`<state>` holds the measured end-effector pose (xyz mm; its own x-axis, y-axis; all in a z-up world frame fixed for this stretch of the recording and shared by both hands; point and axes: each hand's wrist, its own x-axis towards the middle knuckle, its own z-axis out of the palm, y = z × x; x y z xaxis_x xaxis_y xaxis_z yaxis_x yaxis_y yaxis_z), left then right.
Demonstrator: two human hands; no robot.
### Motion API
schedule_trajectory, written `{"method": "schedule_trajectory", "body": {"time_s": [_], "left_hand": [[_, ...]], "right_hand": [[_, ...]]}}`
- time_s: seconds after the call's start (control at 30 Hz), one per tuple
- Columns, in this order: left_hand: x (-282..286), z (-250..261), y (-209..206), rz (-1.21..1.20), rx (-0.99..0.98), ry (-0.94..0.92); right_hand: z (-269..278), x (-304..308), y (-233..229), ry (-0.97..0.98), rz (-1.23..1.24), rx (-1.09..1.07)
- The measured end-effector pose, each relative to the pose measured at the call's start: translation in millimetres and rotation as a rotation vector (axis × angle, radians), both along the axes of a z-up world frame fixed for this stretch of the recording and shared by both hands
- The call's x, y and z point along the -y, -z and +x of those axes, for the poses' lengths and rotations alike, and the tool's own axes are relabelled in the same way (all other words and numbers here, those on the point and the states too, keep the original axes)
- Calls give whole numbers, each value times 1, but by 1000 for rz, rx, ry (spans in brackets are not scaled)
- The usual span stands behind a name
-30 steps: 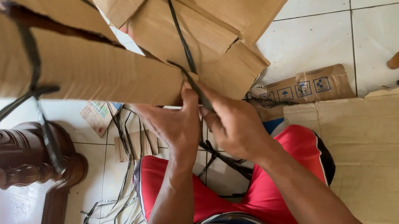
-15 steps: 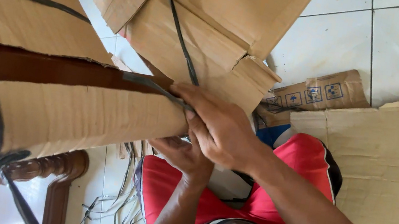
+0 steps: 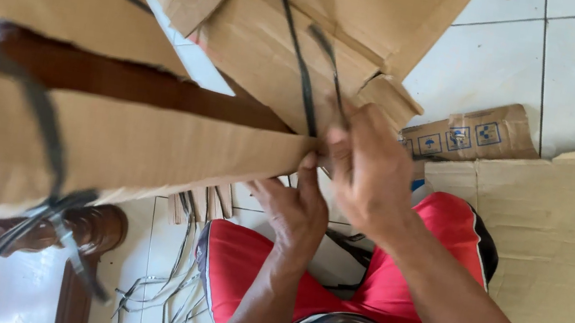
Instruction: Wrapping cardboard around furniture legs and securing them by tying plastic straps for protection.
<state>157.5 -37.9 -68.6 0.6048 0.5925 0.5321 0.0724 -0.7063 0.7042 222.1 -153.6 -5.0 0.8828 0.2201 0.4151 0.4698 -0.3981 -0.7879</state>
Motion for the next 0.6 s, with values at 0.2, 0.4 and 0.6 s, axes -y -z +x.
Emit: {"method": "schedule_trajectory", "body": {"time_s": [0.2,0.4,0.6], "left_hand": [[-16,-15,28,23,-26,132],[-13,-35,-72,-228,374,328],[-17,-58,-51,-459,443,359]], "right_hand": [[-10,-5,-35,8,92,-139],[-22,-31,-68,15,-218,40],[-43,-61,-72,20,-143,54]]}}
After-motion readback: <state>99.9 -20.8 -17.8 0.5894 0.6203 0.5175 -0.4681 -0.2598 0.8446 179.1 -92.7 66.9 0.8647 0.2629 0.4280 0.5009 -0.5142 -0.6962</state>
